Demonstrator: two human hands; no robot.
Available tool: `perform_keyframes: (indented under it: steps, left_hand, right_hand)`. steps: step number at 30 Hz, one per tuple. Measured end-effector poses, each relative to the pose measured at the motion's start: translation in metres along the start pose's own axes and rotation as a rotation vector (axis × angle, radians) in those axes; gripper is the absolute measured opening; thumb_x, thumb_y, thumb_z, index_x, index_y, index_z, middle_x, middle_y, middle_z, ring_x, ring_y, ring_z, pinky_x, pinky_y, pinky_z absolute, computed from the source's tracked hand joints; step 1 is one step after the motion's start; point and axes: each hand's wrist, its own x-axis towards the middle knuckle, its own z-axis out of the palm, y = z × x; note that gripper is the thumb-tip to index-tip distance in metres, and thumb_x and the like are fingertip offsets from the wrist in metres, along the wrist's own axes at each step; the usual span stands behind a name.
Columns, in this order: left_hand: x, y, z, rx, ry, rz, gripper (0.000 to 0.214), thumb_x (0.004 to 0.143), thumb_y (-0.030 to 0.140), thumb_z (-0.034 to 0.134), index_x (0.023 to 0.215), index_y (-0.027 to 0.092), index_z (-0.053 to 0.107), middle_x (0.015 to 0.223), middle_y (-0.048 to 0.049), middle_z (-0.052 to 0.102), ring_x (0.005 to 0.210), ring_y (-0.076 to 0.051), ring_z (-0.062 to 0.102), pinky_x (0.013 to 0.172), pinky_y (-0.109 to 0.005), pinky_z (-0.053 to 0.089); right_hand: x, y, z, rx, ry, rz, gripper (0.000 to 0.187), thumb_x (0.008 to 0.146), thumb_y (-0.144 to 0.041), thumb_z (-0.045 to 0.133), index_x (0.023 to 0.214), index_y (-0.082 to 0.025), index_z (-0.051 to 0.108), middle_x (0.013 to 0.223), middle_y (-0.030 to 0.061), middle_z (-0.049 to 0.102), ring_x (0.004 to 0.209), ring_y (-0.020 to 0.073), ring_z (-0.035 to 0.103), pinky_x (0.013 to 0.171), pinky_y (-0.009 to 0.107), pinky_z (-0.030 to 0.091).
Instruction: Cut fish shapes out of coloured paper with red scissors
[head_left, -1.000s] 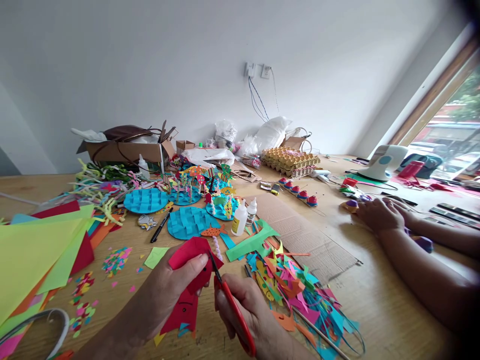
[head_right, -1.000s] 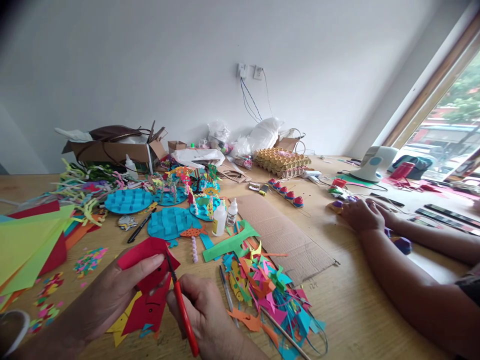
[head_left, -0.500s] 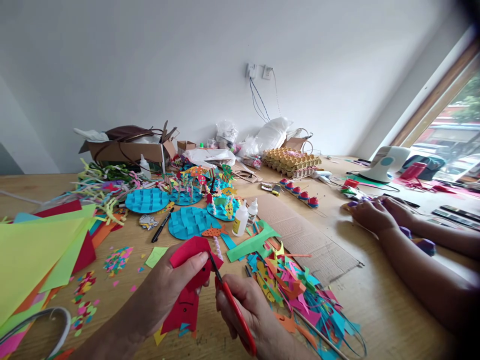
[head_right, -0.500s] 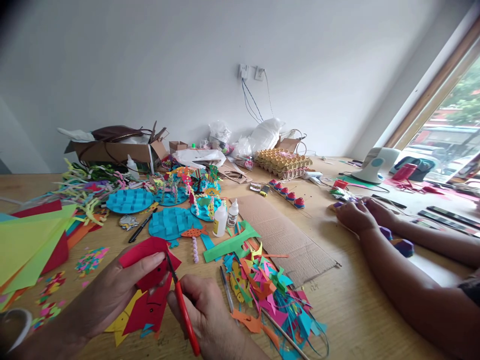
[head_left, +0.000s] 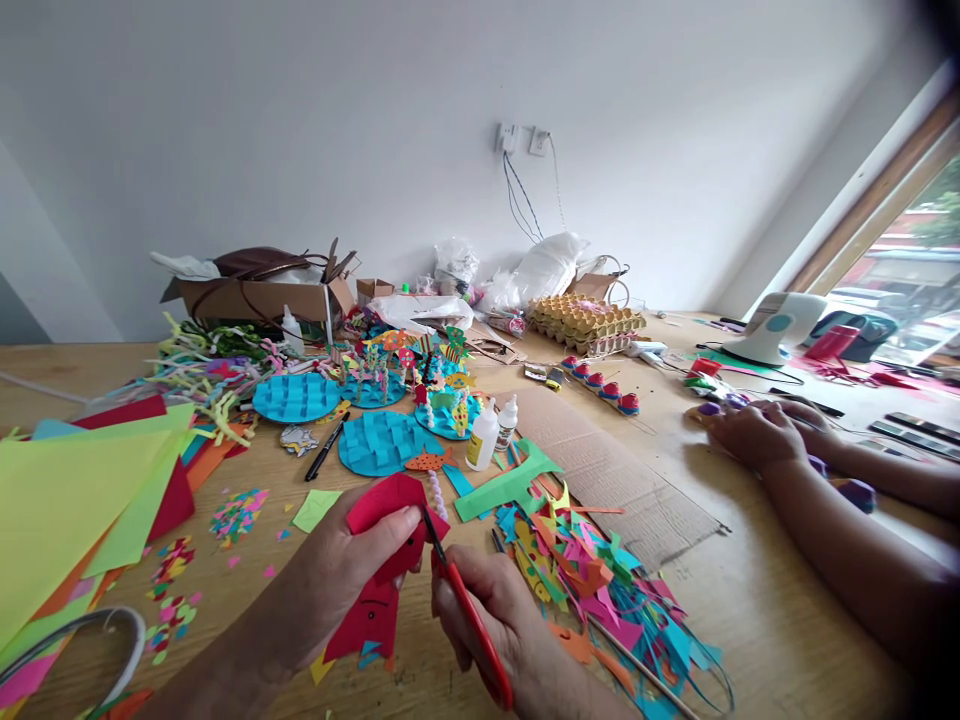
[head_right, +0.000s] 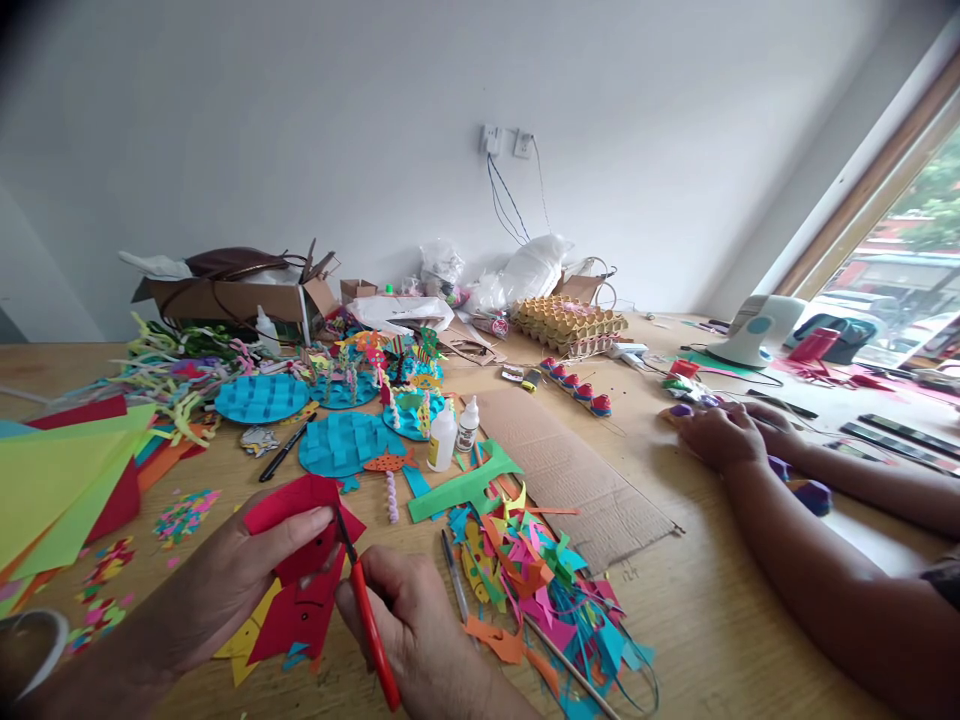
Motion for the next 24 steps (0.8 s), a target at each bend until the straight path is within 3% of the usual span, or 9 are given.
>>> perform_keyframes:
  steps: [10, 19, 24]
  left_hand:
    - [-0.002, 0.007, 0.0, 0.01, 0.01, -0.017, 0.021, 0.07, 0.038, 0.062, 0.074, 0.018, 0.065, 0.064, -0.0021, 0.066, 0.058, -0.017, 0.058, 0.053, -0.025, 0.043]
    - [-0.001, 0.011, -0.012, 0.041, -0.038, -0.062, 0.02, 0.067, 0.035, 0.065, 0.076, 0.017, 0.064, 0.069, -0.0033, 0.068, 0.065, -0.02, 0.061, 0.06, -0.03, 0.045]
    - [-0.001, 0.014, -0.02, 0.062, -0.052, -0.113, 0.02, 0.067, 0.033, 0.066, 0.079, 0.018, 0.063, 0.07, -0.002, 0.068, 0.065, -0.019, 0.06, 0.062, -0.03, 0.045]
  right_hand:
    - [0.0, -0.001, 0.001, 0.012, 0.006, -0.062, 0.044, 0.085, -0.054, 0.045, 0.059, -0.019, 0.034, 0.051, -0.0059, 0.03, 0.047, 0.0074, 0.025, 0.041, 0.02, 0.02]
    - [0.0, -0.005, -0.003, -0.22, 0.006, -0.104, 0.033, 0.087, -0.031, 0.045, 0.059, -0.018, 0.033, 0.053, -0.0062, 0.028, 0.048, 0.0072, 0.025, 0.043, 0.021, 0.019]
    - [0.001, -0.004, -0.004, -0.277, 0.012, -0.126, 0.034, 0.085, -0.027, 0.05, 0.058, -0.018, 0.031, 0.051, -0.007, 0.026, 0.048, 0.0067, 0.024, 0.043, 0.02, 0.018]
